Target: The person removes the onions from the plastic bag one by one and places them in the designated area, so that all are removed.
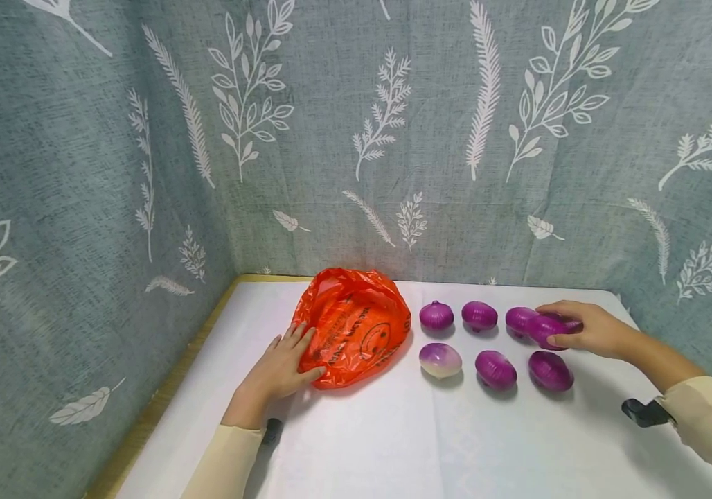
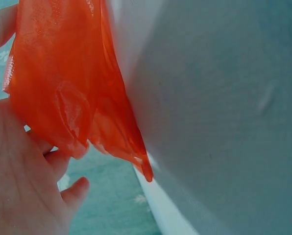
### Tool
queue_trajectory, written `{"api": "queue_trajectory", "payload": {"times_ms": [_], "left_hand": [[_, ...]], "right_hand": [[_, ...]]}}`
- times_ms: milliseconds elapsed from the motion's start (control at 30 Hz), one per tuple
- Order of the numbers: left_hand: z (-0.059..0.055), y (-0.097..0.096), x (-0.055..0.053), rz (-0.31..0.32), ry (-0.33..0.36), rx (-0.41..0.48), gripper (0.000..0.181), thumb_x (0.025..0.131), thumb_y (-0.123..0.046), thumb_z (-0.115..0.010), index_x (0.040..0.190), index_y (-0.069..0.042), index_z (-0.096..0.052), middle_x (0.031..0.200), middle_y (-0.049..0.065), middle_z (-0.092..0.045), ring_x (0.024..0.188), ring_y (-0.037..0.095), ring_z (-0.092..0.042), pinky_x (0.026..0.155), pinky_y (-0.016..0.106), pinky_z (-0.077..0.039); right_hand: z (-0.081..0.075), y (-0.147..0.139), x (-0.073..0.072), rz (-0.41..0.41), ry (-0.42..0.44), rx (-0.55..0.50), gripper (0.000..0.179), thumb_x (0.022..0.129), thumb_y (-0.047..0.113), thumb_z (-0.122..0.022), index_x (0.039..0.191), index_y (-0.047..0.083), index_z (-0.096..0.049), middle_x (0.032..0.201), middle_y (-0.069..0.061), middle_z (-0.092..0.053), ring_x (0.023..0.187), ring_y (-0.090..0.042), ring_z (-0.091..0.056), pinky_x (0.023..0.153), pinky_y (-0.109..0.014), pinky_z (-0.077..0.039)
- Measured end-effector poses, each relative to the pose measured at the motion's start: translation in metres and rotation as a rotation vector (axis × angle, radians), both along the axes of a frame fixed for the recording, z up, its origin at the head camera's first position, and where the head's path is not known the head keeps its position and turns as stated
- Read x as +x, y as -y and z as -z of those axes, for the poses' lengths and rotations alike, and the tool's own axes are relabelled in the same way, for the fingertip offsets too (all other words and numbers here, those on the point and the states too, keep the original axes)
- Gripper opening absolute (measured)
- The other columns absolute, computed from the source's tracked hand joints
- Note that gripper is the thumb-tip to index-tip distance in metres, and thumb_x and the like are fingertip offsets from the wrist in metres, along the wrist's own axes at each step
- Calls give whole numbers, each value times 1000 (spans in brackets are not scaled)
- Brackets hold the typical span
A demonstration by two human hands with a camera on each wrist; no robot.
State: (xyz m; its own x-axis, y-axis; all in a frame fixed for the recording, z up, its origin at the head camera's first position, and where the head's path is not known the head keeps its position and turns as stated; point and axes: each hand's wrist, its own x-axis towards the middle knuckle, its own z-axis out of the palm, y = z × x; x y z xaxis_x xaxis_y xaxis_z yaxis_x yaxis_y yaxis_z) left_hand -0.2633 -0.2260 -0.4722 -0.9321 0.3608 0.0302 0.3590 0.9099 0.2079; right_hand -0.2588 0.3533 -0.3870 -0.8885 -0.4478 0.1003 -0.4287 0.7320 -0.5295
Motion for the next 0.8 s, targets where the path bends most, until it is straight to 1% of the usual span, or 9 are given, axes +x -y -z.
{"api": "queue_trajectory", "payload": {"times_ms": [167,267,367,433,500,633,800], "left_hand": [[0,0,1,8,-3,-4,92,89,-67,-50,154,-8,-27,159,14,-20,146,33,-13,115,54,-14],[0,-1,0,14,-9,-4,92,89,-67,-50,154,-7,-27,159,15,-21,146,33,-13,115,54,-14],[1,0,-1,18,-22,-2,91,89,-67,-51,153,-6,-28,158,16,-22,146,34,-15,115,54,-15],[1,-1,-1,17,-27,0,91,88,-66,-52,153,-6,-29,158,16,-22,146,34,-15,115,54,-15],[1,-1,-1,19,-32,1,91,89,-65,-52,153,-5,-30,158,17,-23,145,35,-16,115,54,-15],[1,-1,-2,20,-27,-6,90,89,-65,-52,153,-5,-29,158,17,-22,145,35,-16,115,54,-15],[1,-1,-2,19,-18,-12,91,89,-66,-51,153,-6,-28,158,16,-21,146,34,-14,115,54,-14]], "right_hand": [[2,-9,4,14,-8,-17,56,85,20,-75,131,-5,-55,122,-26,-59,98,-38,-65,73,-32,-53],[4,-14,7,28,-12,-18,55,85,19,-75,130,-5,-56,121,-26,-59,95,-35,-66,69,-29,-53],[7,-19,10,57,3,-25,55,85,20,-75,130,-4,-56,120,-25,-60,93,-31,-65,67,-28,-53],[9,-23,12,68,19,-38,54,86,20,-75,130,-4,-56,119,-25,-59,93,-30,-64,66,-28,-53],[11,-27,14,71,36,-66,53,86,18,-74,130,-5,-55,120,-26,-58,94,-33,-64,66,-28,-54],[14,-36,19,63,57,-118,54,86,15,-73,132,-6,-53,123,-30,-55,99,-42,-62,67,-28,-54],[19,-47,24,82,41,-107,53,86,13,-72,131,-6,-53,124,-34,-52,100,-48,-61,67,-28,-54]]}}
